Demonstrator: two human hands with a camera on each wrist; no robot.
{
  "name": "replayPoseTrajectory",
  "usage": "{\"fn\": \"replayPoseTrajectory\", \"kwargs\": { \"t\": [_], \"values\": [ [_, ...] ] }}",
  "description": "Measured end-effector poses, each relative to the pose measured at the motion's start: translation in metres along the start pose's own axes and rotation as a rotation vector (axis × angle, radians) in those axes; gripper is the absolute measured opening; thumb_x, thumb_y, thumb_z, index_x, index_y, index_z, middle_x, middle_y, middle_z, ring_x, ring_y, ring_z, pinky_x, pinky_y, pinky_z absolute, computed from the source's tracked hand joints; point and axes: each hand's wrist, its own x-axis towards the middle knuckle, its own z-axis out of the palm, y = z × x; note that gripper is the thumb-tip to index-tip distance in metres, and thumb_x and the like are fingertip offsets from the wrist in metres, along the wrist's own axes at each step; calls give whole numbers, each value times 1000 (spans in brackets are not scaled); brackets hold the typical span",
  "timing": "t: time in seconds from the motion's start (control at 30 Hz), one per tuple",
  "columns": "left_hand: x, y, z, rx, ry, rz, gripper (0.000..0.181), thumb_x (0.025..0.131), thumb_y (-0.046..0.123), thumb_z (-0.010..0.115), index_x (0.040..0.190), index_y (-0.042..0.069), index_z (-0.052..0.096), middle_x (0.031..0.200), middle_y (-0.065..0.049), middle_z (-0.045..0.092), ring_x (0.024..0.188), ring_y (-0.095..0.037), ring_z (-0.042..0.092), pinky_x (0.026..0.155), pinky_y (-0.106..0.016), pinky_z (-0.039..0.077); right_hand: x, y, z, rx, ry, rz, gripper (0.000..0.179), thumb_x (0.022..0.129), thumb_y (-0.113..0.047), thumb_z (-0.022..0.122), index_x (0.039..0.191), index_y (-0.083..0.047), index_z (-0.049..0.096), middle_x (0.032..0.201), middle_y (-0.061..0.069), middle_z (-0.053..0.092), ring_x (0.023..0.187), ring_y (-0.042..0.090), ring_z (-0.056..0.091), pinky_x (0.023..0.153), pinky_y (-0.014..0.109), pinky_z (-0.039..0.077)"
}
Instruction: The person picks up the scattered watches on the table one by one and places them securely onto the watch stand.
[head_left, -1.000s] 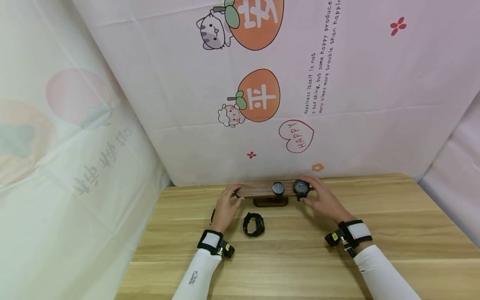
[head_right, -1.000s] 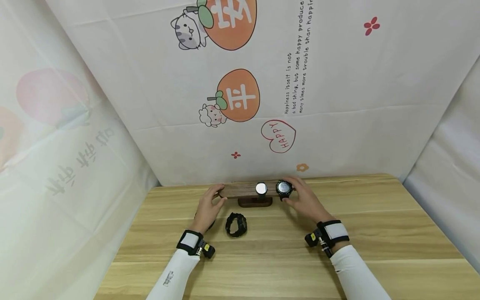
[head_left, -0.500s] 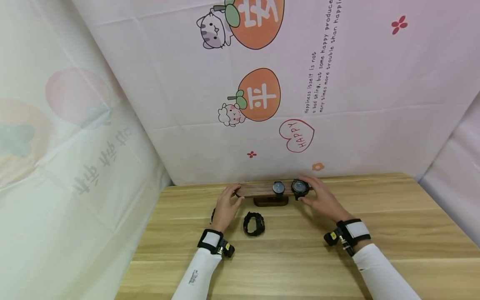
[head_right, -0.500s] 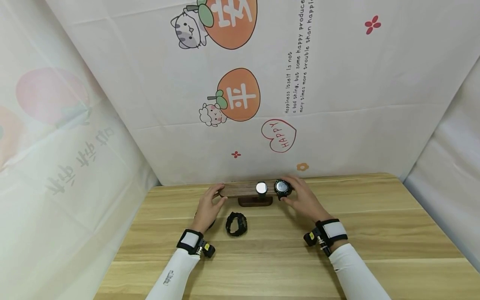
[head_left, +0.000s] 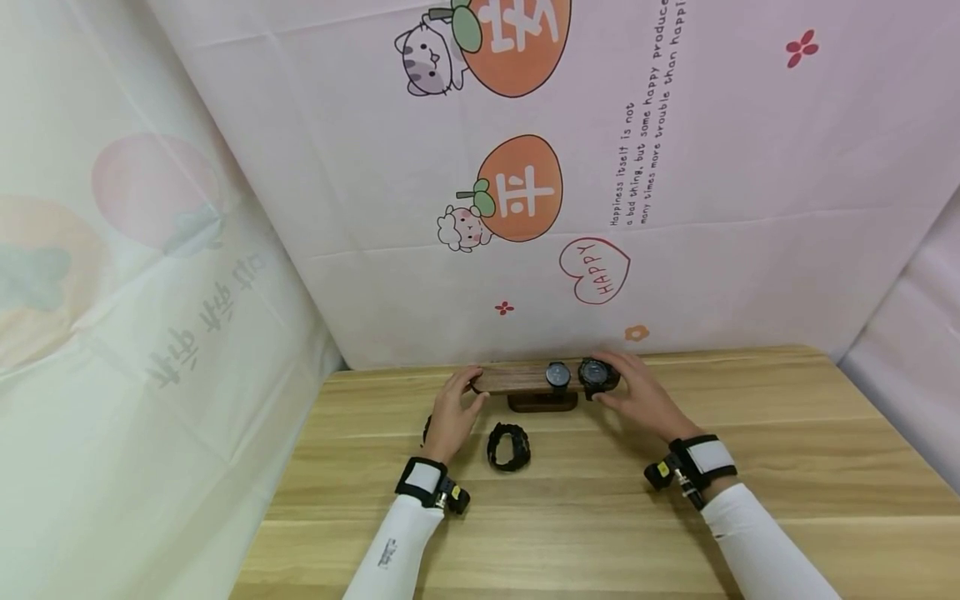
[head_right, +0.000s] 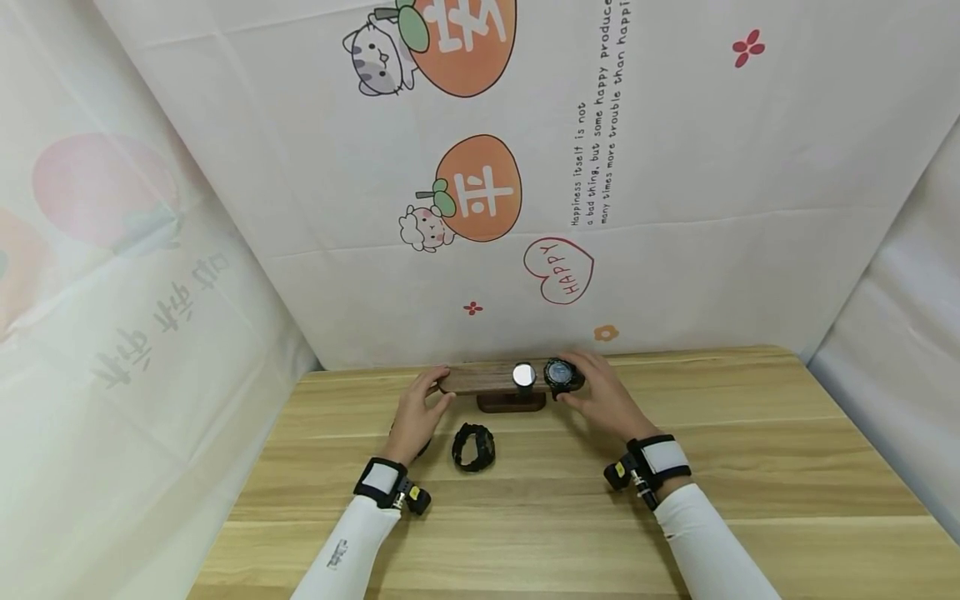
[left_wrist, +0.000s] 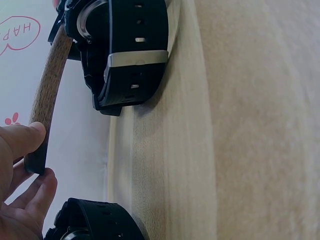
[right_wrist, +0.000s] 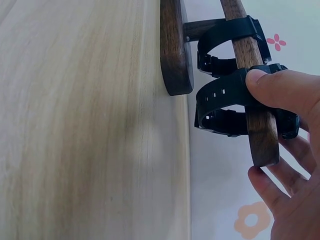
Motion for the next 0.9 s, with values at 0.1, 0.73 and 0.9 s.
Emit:
{"fn": "replayPoseTrajectory", "kwargs": {
  "t": [0.1, 0.73, 0.9],
  "values": [
    [0, 1, 0, -3, 0, 1, 50, 102, 13, 73, 150, 8, 59, 154, -10, 59, 138, -28, 61, 113, -37, 55, 1, -1, 0, 0, -1, -1, 74, 92, -13, 83, 157, -11, 49, 162, 24, 45, 150, 47, 38, 121, 73, 34],
    [0, 1, 0, -12, 9, 9, 50, 101, 10, 74, 149, 7, 60, 154, -15, 59, 138, -29, 61, 113, -39, 56, 2, -4, 4, 5, 0, -20, 73, 92, -12, 84, 157, -11, 49, 161, 21, 47, 149, 45, 39, 121, 72, 34],
    [0, 1, 0, -11, 10, 6, 49, 101, 10, 74, 148, 7, 60, 154, -14, 59, 138, -29, 61, 113, -38, 56, 4, -5, 4, 0, 0, -22, 73, 92, -14, 84, 156, -11, 50, 160, 22, 48, 149, 45, 39, 121, 72, 35]
  ]
}}
